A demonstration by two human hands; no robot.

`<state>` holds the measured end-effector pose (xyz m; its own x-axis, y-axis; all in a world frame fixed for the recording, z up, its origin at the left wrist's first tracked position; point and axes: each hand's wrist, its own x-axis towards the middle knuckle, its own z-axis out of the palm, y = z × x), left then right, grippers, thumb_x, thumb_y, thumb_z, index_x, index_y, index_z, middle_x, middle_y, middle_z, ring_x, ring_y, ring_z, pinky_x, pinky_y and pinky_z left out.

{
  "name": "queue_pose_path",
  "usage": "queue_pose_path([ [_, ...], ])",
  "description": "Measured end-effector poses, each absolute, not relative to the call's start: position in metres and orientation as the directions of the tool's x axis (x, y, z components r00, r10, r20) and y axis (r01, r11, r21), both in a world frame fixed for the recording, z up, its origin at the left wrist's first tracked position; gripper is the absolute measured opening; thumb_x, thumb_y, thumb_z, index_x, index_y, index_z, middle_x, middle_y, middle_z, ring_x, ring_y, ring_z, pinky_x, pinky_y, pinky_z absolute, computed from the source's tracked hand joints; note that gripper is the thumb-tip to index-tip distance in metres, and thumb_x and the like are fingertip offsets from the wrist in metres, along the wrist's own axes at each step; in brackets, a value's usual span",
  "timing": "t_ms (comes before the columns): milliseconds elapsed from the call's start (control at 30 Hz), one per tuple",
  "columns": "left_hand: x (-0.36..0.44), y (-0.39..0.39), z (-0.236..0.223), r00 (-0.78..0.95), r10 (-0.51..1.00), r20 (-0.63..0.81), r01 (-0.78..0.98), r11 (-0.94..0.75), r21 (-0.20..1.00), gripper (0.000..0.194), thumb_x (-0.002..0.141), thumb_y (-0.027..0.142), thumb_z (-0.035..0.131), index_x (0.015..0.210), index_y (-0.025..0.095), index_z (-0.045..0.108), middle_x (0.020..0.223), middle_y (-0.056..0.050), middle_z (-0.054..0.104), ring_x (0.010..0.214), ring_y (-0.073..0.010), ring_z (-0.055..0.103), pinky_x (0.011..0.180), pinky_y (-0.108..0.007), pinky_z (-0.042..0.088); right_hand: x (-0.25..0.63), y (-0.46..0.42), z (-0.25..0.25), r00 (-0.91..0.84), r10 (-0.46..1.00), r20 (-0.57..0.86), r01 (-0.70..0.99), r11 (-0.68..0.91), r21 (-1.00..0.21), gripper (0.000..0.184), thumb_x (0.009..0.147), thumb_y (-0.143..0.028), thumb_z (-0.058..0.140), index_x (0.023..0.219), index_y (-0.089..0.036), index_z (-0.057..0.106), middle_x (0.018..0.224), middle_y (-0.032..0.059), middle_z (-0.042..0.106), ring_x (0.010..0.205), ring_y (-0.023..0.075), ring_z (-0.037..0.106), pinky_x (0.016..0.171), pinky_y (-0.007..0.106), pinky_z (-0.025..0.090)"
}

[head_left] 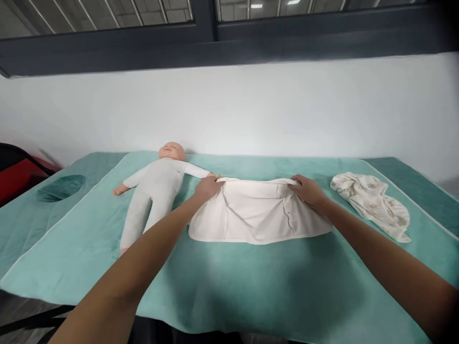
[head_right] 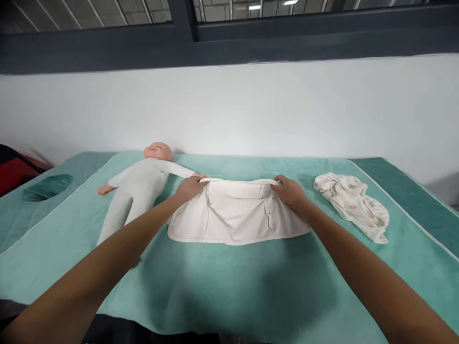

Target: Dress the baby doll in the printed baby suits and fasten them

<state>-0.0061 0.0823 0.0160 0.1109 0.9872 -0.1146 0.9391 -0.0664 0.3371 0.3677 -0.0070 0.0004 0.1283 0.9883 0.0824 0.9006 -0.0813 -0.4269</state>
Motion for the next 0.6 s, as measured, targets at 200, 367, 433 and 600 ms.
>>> queue_pose_path([
  [200, 0.011, 0.067, 0.006, 0.152, 0.988, -0.028, 0.963, -0.142, 0.23, 0.047, 0.091, 0.042, 0.05, 0.134, 0.022, 0.054, 0.144, -0.015, 0.053, 0.124, -0.0329, 0.054, 0.099, -0.043, 0.043, 0.382, -0.004, -0.006, 0.007, 0.999, -0.039, 0.856, -0.026, -0.516, 0.055, 0.083, -0.061, 0.057, 0.121, -0.023, 0.065, 0.112, 0.0111, 0.071, 0.095, 0.027, 0.065, 0.073, 0.031, 0.045],
  [367, 0.054, -0.015, 0.014, 0.609, 0.763, 0.215, 0.759, -0.64, 0.122, 0.037, 0.094, 0.036, 0.052, 0.125, 0.017, 0.056, 0.134, -0.017, 0.055, 0.128, -0.0327, 0.046, 0.105, -0.05, 0.036, 0.422, -0.034, 0.01, -0.079, 0.969, -0.232, 0.72, -0.105, -0.686, 0.05, 0.079, -0.065, 0.062, 0.104, -0.023, 0.071, 0.109, 0.0108, 0.072, 0.094, 0.0277, 0.067, 0.072, 0.033, 0.048],
  [433, 0.081, -0.054, 0.01, 0.775, 0.601, 0.193, 0.563, -0.797, 0.221, 0.048, 0.09, 0.05, 0.057, 0.127, 0.019, 0.055, 0.131, -0.014, 0.057, 0.122, -0.03, 0.049, 0.099, -0.046, 0.041, 0.436, -0.045, 0.013, -0.141, 0.936, -0.322, 0.641, -0.161, -0.75, 0.049, 0.073, -0.063, 0.069, 0.1, -0.021, 0.072, 0.104, 0.0111, 0.073, 0.09, 0.0278, 0.067, 0.07, 0.033, 0.048],
  [600, 0.138, -0.107, -0.016, 0.782, 0.556, 0.282, 0.52, -0.831, 0.198, 0.035, 0.093, 0.045, 0.054, 0.117, 0.02, 0.06, 0.115, -0.012, 0.062, 0.109, -0.0277, 0.053, 0.087, -0.043, 0.042, 0.451, -0.051, 0.002, -0.055, 0.97, -0.237, 0.333, -0.206, -0.92, 0.055, 0.064, -0.057, 0.076, 0.102, -0.017, 0.069, 0.094, 0.0092, 0.072, 0.079, 0.0232, 0.065, 0.068, 0.033, 0.049],
])
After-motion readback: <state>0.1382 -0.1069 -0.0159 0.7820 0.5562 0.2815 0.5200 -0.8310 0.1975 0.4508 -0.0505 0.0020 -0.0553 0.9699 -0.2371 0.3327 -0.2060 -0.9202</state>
